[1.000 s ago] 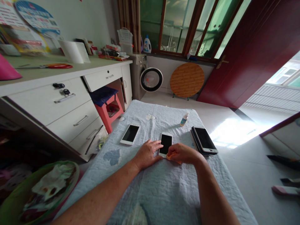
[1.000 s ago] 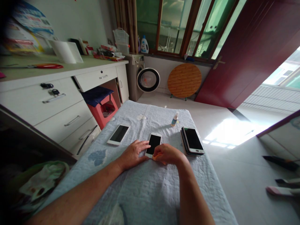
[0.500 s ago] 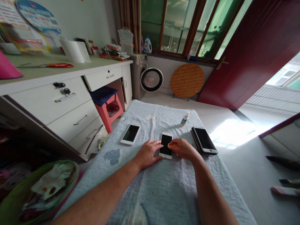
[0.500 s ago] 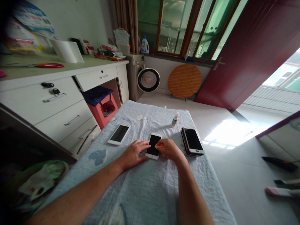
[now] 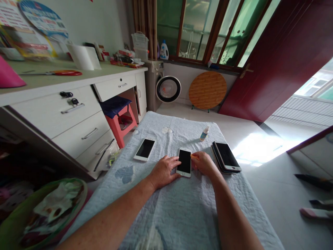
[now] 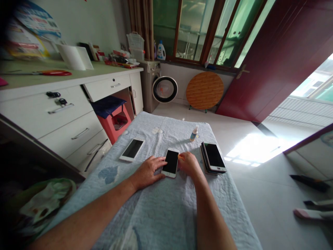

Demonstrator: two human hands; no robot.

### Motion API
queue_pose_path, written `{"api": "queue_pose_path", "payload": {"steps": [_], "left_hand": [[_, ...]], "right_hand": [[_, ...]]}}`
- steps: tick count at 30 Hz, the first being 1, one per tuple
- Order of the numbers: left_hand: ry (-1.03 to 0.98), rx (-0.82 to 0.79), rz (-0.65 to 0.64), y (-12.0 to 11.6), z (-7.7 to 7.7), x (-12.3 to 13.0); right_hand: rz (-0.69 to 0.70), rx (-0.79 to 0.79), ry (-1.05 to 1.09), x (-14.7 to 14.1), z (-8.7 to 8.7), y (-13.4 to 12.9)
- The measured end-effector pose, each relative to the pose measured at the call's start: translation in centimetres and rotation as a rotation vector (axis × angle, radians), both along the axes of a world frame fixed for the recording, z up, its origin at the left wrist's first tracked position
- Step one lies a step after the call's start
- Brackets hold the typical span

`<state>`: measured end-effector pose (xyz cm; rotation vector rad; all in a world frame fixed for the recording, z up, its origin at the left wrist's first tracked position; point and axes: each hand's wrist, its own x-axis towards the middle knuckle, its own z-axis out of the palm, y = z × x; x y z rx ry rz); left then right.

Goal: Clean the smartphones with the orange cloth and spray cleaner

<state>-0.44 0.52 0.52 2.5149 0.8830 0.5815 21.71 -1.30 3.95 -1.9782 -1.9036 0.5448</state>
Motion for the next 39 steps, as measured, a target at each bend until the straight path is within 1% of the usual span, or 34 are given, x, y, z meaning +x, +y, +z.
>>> {"api": "queue_pose_path", "payload": {"steps": [6, 9, 11, 15, 19, 23, 25, 29, 33, 39], "left_hand": [[0.007, 0.018, 0.001, 0.1, 0.0, 0.1], [0.013, 0.025, 0.006, 0.0, 0.0, 0.1], [0.014, 0.029, 0.009, 0.0, 0.0, 0.0], [0.012, 0.045, 0.011, 0.0, -0.2, 0.1], [0.003, 0.050, 0.012, 0.0, -0.3, 0.2], [0.000, 0.040, 0.013, 0.0, -0.2, 0.2], [0.000, 0.037, 0.014, 0.0, -0.1, 0.2], [0.000, 0.032, 0.013, 0.0, -0.1, 0.2], [-0.001, 0.028, 0.010, 0.1, -0.3, 0.1], [-0.001, 0.035, 0.000, 0.1, -0.3, 0.1]], "right_hand": [[0.046, -0.196, 0.205, 0.5, 0.8, -0.6], [0.063, -0.328, 0.235, 0.9, 1.4, -0.9], [0.105, -0.385, 0.249, 1.2, 1.7, -1.1], [0.247, -0.466, 0.303, 1.7, 1.8, -1.4], [0.299, -0.540, 0.298, 1.8, 1.9, -1.5], [0.372, -0.537, 0.299, 1.8, 1.8, -1.4], [0.364, -0.535, 0.315, 1.9, 1.6, -1.4], [0.293, -0.478, 0.359, 2.2, 0.7, -1.1], [0.190, -0.375, 0.323, 2.3, -0.2, -0.6], [0.030, -0.195, 0.270, 1.4, -0.5, -0.3]]}}
